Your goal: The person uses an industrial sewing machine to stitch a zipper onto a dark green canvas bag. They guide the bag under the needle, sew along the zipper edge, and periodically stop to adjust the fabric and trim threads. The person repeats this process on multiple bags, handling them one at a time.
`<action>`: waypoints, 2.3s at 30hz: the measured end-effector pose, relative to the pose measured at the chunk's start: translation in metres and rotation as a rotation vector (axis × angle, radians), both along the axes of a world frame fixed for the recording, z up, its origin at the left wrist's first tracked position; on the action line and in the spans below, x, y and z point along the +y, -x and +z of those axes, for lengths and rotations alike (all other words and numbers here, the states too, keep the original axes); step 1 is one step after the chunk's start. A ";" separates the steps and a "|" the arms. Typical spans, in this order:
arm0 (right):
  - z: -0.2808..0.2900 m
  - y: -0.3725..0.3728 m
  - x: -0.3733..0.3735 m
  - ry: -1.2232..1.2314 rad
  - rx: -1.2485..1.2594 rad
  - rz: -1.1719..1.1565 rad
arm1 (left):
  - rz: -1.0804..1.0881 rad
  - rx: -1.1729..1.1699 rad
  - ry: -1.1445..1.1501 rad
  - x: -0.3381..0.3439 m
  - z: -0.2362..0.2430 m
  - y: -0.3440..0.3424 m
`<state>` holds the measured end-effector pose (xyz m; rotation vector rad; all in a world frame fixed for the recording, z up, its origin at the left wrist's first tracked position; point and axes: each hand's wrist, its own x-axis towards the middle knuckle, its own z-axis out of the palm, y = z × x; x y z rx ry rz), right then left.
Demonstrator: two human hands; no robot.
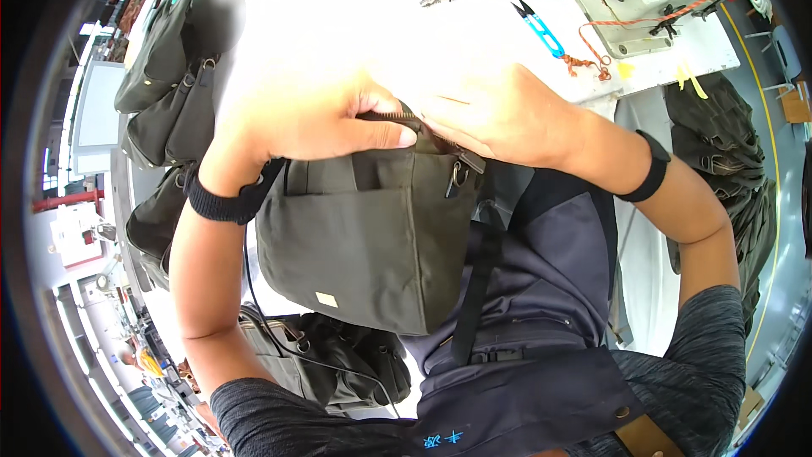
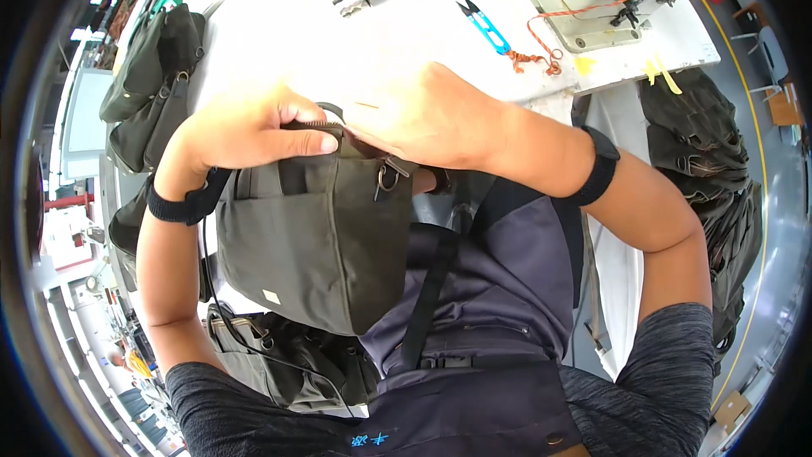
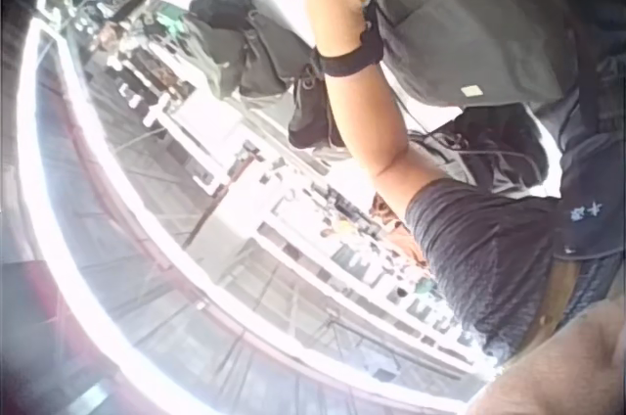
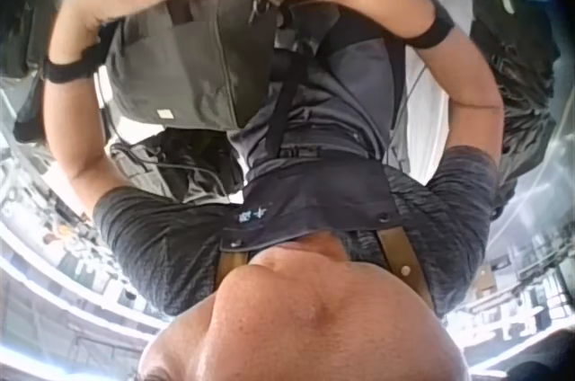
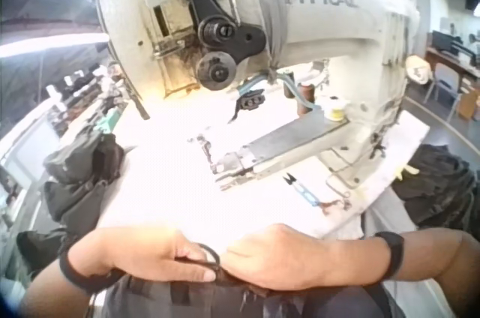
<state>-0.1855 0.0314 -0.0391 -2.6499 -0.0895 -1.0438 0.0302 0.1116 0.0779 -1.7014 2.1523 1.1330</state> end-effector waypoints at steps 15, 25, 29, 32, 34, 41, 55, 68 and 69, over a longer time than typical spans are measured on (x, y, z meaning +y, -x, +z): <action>0.054 0.016 0.010 0.266 0.091 0.304 | -0.101 0.292 0.056 0.026 0.018 0.011; 0.056 0.022 0.011 0.374 0.094 0.310 | -0.184 0.322 0.016 0.014 0.016 0.012; 0.032 0.047 -0.030 0.249 0.240 0.191 | -0.122 0.092 -0.114 0.019 0.028 -0.018; 0.043 0.031 -0.011 0.004 0.265 0.246 | -0.061 0.092 -0.063 0.016 0.024 -0.004; 0.037 0.028 -0.010 -0.201 0.331 0.178 | -0.147 0.073 -0.043 0.013 0.029 0.006; 0.008 0.071 0.010 -0.824 0.264 -0.384 | -0.118 0.068 -0.091 0.011 0.048 0.002; 0.036 0.017 0.066 -1.206 0.081 0.185 | -0.168 -0.005 -0.066 -0.004 0.064 0.021; 0.031 -0.035 0.039 -1.280 -0.176 -0.156 | 0.247 0.050 -0.005 -0.070 0.060 -0.066; 0.036 -0.040 0.039 -1.317 -0.198 -0.181 | 0.069 -0.307 0.034 -0.088 0.080 -0.055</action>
